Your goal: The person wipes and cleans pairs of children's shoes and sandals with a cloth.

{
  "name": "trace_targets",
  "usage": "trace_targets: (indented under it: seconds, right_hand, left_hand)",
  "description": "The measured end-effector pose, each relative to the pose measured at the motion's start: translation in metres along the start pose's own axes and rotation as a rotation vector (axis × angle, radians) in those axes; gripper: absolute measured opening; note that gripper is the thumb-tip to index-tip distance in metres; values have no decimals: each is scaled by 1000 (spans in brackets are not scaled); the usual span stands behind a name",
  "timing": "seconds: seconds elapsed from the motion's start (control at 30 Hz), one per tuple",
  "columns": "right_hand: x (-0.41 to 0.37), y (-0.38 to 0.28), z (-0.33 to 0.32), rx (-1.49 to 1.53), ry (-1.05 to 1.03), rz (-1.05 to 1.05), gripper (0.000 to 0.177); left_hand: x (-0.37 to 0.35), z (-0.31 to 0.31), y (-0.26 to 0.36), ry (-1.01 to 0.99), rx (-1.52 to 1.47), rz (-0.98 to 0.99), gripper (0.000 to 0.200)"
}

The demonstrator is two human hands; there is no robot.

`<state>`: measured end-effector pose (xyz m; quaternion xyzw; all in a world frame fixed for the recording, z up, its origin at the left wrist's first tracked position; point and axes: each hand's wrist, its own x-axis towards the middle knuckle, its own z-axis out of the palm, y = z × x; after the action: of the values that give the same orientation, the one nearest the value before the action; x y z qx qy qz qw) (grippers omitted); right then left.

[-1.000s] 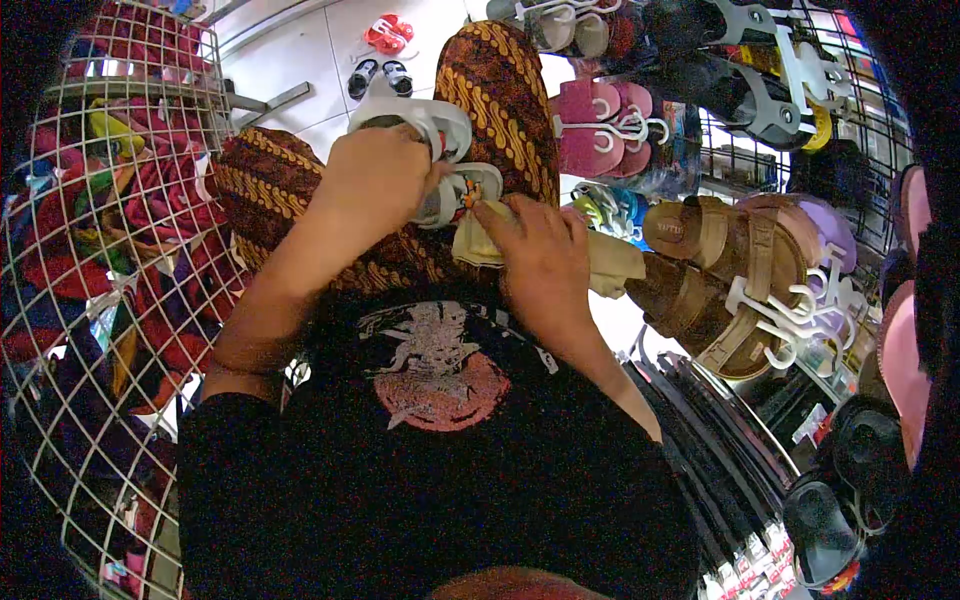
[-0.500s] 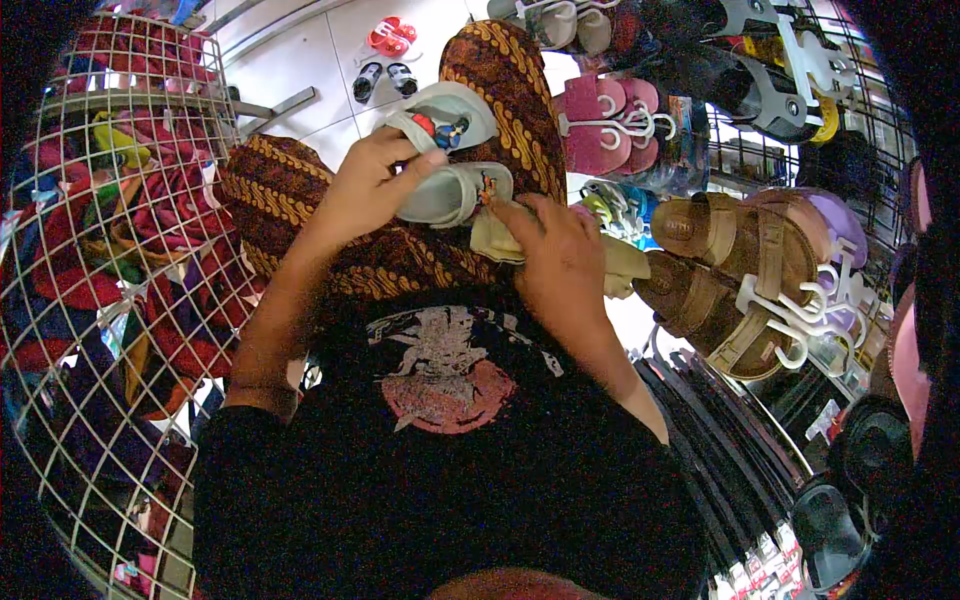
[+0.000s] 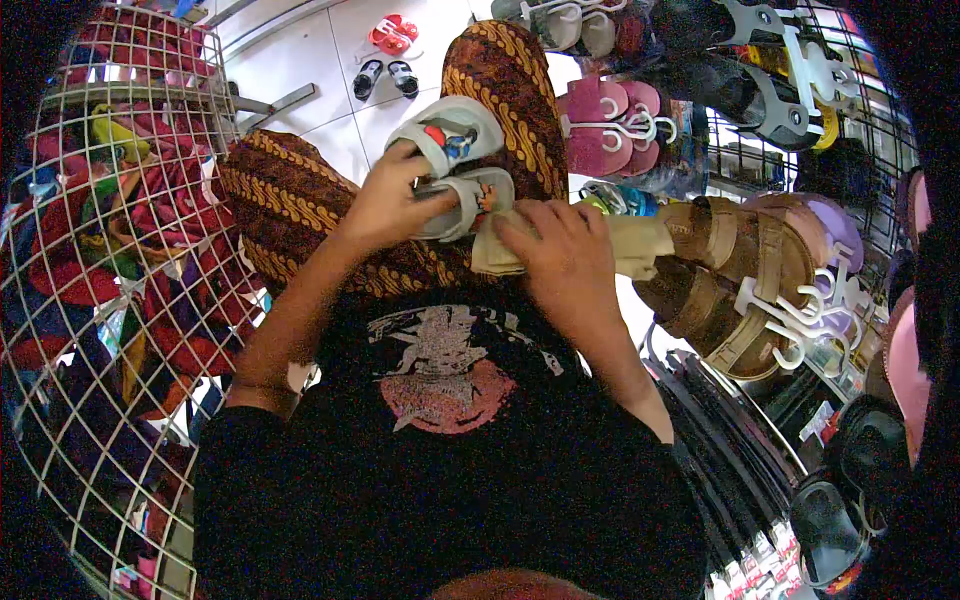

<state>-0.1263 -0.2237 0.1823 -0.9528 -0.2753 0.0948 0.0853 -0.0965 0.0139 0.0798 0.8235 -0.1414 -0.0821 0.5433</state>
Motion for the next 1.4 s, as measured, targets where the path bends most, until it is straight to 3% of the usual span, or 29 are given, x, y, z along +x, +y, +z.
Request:
trace_targets:
  seconds: [0.07,0.1,0.17,0.27,0.37,0.47,0.7,0.8,1.0,1.2,1.3,1.4]
  right_hand:
    - [1,2,-2,89,24,30,43]
    - [3,0,-1,53,8,75,42]
    - [5,-8,2,-17,-24,163,41]
    - [1,-17,-3,-66,-10,26,48]
    - [-1,5,-14,134,-86,12,55]
    - [5,6,-21,29,75,155,60]
    - [10,-3,-7,-169,-6,51,44]
    - [6,-8,-25,-134,-151,-15,39]
    - [19,-4,-8,-173,140,96,35]
    - [10,-13,-19,-214,-169,3,35]
    - [5,-10,-30,-104,-188,-26,38]
    - [15,-12,-32,-165,7,100,40]
  left_hand:
    - [-4,12,-5,21,95,37,46]
    - [-4,15,-3,-51,45,-5,50]
    - [-3,20,4,10,54,2,49]
    - [-3,22,0,44,66,23,48]
    - [-4,25,-11,29,20,28,50]
    - [-2,24,-13,24,22,97,52]
    - [-8,27,-14,27,35,86,55]
    - [-6,26,-12,21,56,98,54]
    - [-8,26,-13,18,101,130,52]
    - [-12,29,-21,79,137,228,53]
    - [-8,29,-12,95,154,219,55]
    - [-6,29,-11,91,145,204,57]
